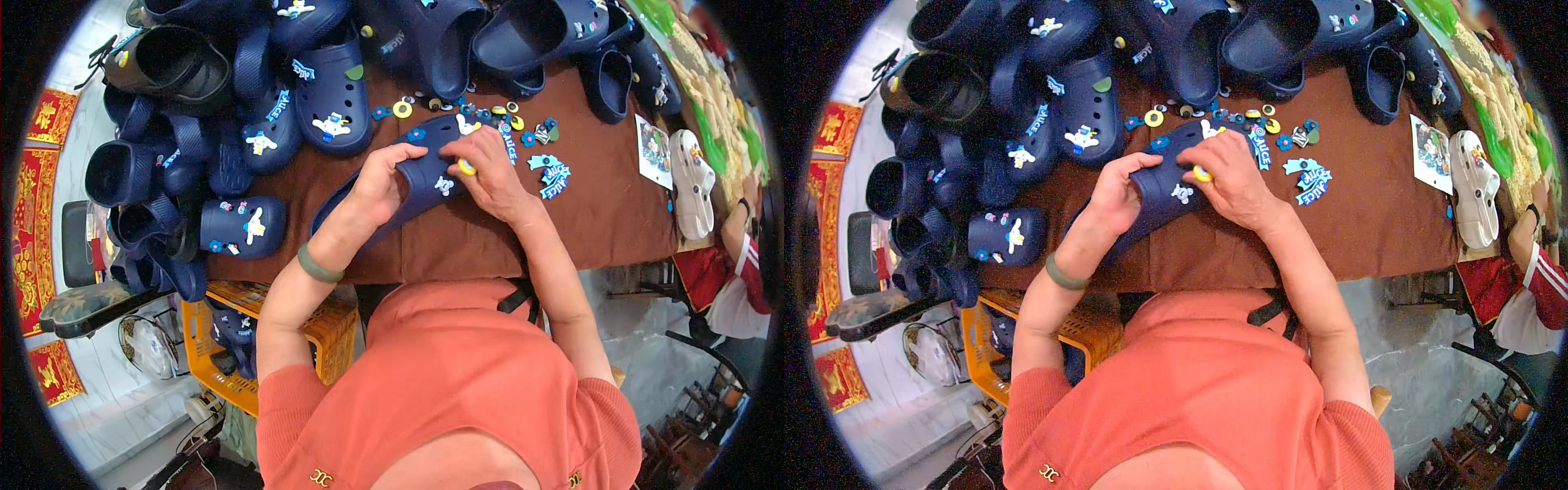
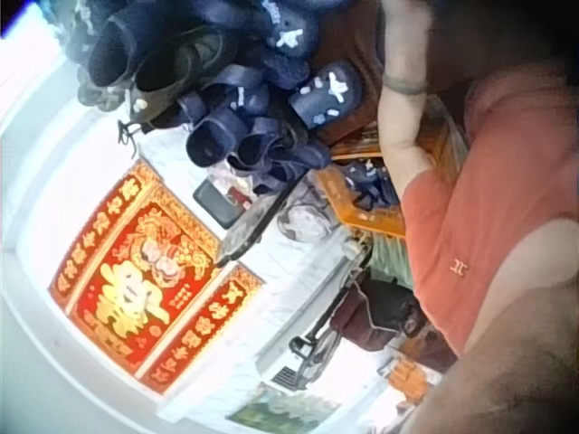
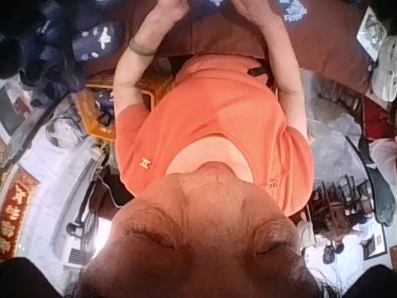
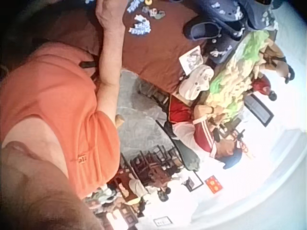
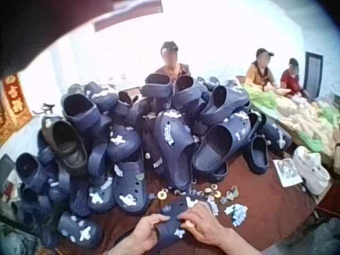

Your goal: Decorating blue clogs by inserting small jibbitz charms into the holes.

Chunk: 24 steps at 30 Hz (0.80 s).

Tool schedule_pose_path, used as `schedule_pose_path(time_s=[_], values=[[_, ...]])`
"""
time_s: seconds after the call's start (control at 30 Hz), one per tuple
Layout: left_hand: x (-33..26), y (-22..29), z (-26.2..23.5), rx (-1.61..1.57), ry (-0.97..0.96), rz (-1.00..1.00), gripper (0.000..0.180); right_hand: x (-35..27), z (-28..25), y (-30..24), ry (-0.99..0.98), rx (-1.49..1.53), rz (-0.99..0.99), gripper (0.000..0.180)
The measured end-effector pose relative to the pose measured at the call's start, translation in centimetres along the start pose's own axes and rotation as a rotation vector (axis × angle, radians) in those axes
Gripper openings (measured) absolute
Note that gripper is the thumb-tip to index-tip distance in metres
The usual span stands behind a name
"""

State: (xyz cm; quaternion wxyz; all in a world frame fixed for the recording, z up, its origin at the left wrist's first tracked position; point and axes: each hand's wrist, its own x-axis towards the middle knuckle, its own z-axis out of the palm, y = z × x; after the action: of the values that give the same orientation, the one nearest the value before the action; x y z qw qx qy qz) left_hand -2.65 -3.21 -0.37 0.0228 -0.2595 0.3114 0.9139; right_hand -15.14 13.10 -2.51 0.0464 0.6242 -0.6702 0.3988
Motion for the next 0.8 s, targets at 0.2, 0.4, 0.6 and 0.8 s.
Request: schedule_pose_path(time_s=[0.2,0.4,0.6,0.8], values=[[0.6,0.2,-1.7,-0.072,-0.146,-0.103,0.032,0.4,0.1,-0.1,-0.099,-0.21,-0.169,0.054],[0.7,0.6,-1.6,-0.054,-0.164,-0.097,0.03,0.6,0.4,0.0,-0.086,-0.218,-0.202,0.069],[1.2,0.5,-1.9,0.018,-0.135,0.001,0.028,0.6,1.9,0.0,0.097,-0.264,-0.207,0.058],[0.6,0.4,-1.0,0.08,0.0,0.07,0.026,0.3,2.9,0.0,0.179,-0.291,-0.225,0.047]])
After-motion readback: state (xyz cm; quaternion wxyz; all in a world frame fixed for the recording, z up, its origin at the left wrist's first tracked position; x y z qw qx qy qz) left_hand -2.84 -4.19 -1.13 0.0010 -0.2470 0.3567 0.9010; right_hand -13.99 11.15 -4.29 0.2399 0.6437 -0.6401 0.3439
